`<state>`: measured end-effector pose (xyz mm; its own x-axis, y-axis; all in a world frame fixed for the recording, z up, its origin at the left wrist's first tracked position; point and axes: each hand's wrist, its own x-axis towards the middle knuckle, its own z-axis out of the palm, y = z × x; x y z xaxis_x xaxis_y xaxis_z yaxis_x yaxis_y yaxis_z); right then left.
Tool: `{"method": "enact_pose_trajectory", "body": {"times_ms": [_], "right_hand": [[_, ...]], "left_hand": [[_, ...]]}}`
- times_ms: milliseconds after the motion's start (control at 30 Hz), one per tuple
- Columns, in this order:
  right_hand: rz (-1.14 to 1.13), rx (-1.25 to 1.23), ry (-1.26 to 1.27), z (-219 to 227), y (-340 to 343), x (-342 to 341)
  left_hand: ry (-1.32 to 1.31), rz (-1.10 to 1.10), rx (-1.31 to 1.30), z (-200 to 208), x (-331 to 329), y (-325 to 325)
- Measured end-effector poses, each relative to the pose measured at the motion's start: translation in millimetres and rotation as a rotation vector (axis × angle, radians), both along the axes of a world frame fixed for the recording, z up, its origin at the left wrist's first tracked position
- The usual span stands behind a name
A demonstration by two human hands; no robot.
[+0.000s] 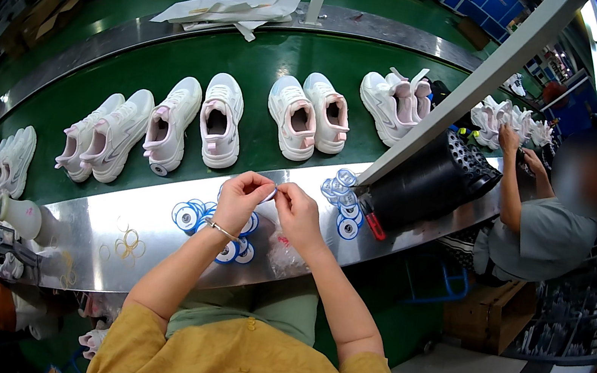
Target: The person inserts small white plastic tags into the tongue area of white sneakers on a moving conveyor belt. They handle each shoe individually, place the tag, and move the shoe forward along the line.
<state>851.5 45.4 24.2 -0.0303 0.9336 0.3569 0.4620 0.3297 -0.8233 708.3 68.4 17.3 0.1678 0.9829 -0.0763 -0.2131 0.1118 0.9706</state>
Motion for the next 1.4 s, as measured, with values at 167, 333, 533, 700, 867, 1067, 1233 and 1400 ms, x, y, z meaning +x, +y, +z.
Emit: {"method": "enact_pose_trajectory", "body": {"times_ms": [167,333,533,700,867,1067,1233,1400], "right_hand": [[0.109,-0.317,0.358,10.6,18.6,25.2],[0.221,-0.336,0.258,-9.6,47.0,53.3],[-0.103,0.147,-0.475,-14.2,79.9,90.1],[-0.253,0.202,-0.727,-28.3,110.4,110.6],[-0.18,0.255,-0.743,-31.9,129.2,115.1],[-0.026,0.254,-0.694,-25.4,143.2,112.9],[0.008,0.118,-0.531,-25.9,135.2,102.2],[0.008,0.065,-0.237,-21.2,129.3,107.9]], "left_hand": [[0.202,0.0,0.197,7.5,16.1,16.8],[0.336,0.007,0.376,2.0,34.8,40.6],[0.463,0.048,0.352,-20.4,60.4,86.9],[0.393,0.022,0.145,-47.5,83.6,123.8],[0.179,0.009,-0.075,-45.0,93.6,133.0],[0.164,0.007,-0.084,-25.1,101.5,133.9],[0.291,0.047,-0.021,-34.3,93.7,132.1],[0.379,0.213,0.17,-32.6,71.3,128.5]]}}
